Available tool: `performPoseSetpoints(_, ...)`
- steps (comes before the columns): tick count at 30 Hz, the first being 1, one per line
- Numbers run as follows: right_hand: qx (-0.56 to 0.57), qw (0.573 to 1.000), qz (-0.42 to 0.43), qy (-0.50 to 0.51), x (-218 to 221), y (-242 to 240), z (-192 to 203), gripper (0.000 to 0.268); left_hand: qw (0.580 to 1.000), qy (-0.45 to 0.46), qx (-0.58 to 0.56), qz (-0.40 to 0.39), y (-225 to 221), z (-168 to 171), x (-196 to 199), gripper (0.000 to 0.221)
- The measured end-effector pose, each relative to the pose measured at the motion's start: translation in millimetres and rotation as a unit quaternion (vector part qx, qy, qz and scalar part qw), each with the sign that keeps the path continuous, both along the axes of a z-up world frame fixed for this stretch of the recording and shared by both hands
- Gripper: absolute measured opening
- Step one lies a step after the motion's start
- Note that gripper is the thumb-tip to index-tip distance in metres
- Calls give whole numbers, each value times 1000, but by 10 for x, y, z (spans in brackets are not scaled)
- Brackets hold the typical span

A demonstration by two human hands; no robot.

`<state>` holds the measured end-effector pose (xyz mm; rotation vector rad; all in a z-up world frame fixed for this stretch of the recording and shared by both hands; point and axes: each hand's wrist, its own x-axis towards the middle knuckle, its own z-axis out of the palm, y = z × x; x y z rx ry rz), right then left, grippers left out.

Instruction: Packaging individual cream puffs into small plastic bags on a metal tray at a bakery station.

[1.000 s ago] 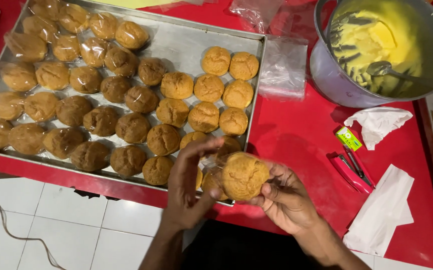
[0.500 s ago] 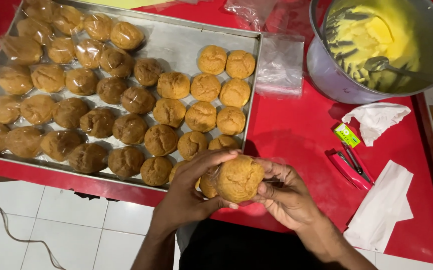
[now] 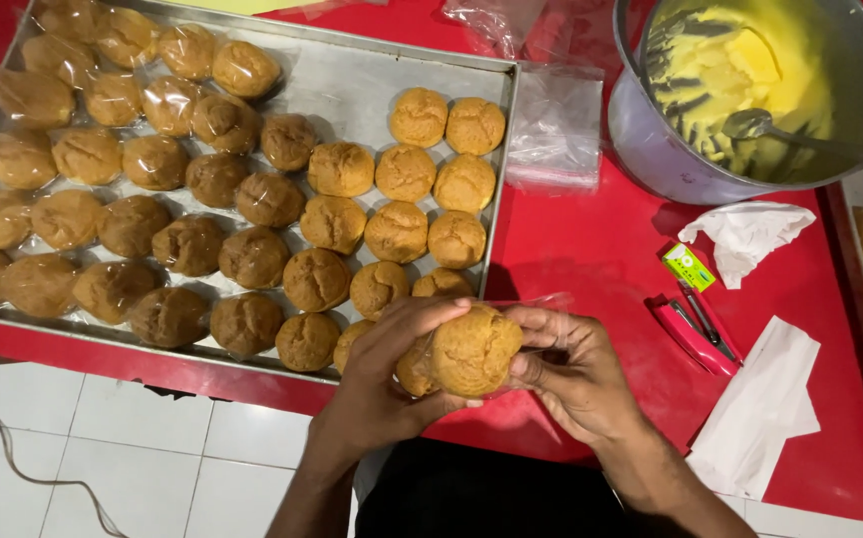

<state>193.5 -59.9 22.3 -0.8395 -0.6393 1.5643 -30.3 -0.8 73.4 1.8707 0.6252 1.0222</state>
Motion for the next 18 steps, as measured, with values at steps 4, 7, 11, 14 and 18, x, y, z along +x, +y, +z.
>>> performPoseSetpoints(4,35,999,3,-36,42,27,65,46,1000,-1,9,9,-9,-4,28,64)
performPoseSetpoints(7,58,993,13,-101,88,59,158,42,1000,14,12,11,-21,8,30,66)
performPoseSetpoints(11,81,983,2,-162,153,81,161,38,1000,11,6,15,-41,-30,55,67)
performPoseSetpoints(14,84,981,4,-175,155,92,181,38,999,-3,24,24,-58,-105,91,69)
performPoseSetpoints(18,78,975,-3,-207,185,79,93,41,999,-12,28,35,-83,-187,112,72)
